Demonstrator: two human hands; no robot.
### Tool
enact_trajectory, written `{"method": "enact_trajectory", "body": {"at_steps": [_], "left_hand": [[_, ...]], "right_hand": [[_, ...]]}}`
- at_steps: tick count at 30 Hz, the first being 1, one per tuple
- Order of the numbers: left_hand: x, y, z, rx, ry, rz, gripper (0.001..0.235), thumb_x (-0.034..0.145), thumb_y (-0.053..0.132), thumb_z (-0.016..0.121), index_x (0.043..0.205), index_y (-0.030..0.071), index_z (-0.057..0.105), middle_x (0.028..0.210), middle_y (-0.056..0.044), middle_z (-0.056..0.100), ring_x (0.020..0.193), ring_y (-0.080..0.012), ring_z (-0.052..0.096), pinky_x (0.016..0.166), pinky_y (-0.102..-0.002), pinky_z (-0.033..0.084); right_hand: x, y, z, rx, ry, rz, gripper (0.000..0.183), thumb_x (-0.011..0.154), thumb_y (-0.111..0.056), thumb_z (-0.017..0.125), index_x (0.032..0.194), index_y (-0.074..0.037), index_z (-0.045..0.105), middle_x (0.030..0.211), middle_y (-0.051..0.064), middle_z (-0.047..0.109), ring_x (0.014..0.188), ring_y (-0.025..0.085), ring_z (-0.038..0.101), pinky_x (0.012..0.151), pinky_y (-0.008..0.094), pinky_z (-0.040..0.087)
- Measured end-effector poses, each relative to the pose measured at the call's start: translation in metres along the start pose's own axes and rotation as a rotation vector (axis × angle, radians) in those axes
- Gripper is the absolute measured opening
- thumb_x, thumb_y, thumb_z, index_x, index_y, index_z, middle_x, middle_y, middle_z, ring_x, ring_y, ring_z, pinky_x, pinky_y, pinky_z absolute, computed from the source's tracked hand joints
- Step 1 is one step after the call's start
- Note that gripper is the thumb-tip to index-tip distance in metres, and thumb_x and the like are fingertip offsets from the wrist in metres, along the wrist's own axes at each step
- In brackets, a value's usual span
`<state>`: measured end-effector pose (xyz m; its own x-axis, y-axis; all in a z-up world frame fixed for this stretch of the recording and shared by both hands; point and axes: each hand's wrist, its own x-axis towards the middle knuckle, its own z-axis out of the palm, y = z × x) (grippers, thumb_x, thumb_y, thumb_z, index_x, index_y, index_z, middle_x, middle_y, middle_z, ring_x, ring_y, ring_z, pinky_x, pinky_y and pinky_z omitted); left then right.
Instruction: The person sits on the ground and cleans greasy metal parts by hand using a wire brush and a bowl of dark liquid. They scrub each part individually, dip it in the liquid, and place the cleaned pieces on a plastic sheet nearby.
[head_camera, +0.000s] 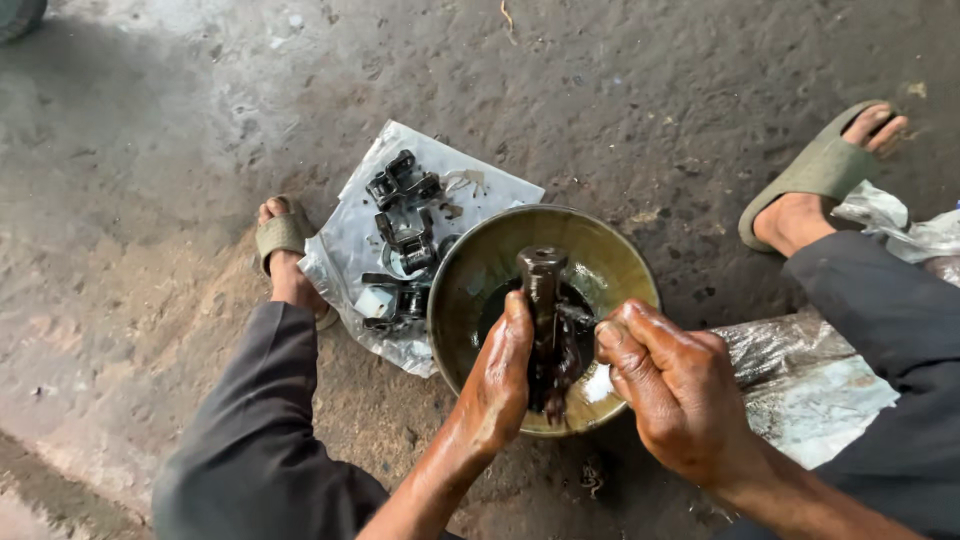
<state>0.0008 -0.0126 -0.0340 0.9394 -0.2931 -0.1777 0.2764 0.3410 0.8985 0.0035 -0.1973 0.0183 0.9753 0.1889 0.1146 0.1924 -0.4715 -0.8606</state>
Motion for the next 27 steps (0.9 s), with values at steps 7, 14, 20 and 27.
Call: {"method": "enact_trajectory", "body": {"at_steps": [7, 14, 20, 27], "left_hand": [[0.007, 0.003, -0.012, -0.032, 0.244, -0.062, 0.07, 0.104, 0.067, 0.019, 0.093, 0.008, 0.056, 0.059, 0.002, 0.05, 0.041, -0.01, 0.041, 0.034, -0.03, 0.034], [0.004, 0.007, -0.018, 0.169, -0.037, 0.036, 0.072, 0.116, 0.06, 0.023, 0.072, 0.009, 0.048, 0.06, 0.005, 0.038, 0.051, -0.0077, 0.032, 0.048, -0.029, 0.029], [-0.004, 0.006, -0.021, 0.235, -0.115, 0.003, 0.06, 0.113, 0.047, 0.029, 0.075, 0.004, 0.049, 0.063, 0.003, 0.037, 0.06, -0.0116, 0.03, 0.053, -0.036, 0.031], [-0.005, 0.019, -0.02, 0.483, -0.201, 0.131, 0.065, 0.111, 0.044, 0.029, 0.07, 0.001, 0.056, 0.054, -0.004, 0.036, 0.051, -0.0146, 0.029, 0.05, -0.039, 0.03]], "right_hand": [[-0.02, 0.037, -0.057, 0.414, -0.015, 0.273, 0.029, 0.106, -0.018, 0.053, 0.095, 0.005, 0.065, 0.071, 0.01, 0.057, 0.05, 0.012, 0.046, 0.04, 0.026, 0.037], [0.012, 0.028, -0.1, 0.544, -0.355, 0.395, 0.029, 0.109, -0.017, 0.049, 0.098, 0.007, 0.061, 0.084, 0.011, 0.049, 0.057, 0.014, 0.043, 0.047, 0.03, 0.037], [0.032, -0.02, -0.097, 0.011, -0.547, 0.415, 0.029, 0.101, -0.027, 0.057, 0.087, -0.002, 0.061, 0.061, 0.007, 0.04, 0.05, 0.016, 0.035, 0.045, 0.037, 0.034], [0.046, -0.048, -0.09, -0.48, -0.706, 0.346, 0.03, 0.095, -0.039, 0.061, 0.095, -0.012, 0.074, 0.058, 0.01, 0.05, 0.046, 0.017, 0.047, 0.052, 0.037, 0.039]]}}
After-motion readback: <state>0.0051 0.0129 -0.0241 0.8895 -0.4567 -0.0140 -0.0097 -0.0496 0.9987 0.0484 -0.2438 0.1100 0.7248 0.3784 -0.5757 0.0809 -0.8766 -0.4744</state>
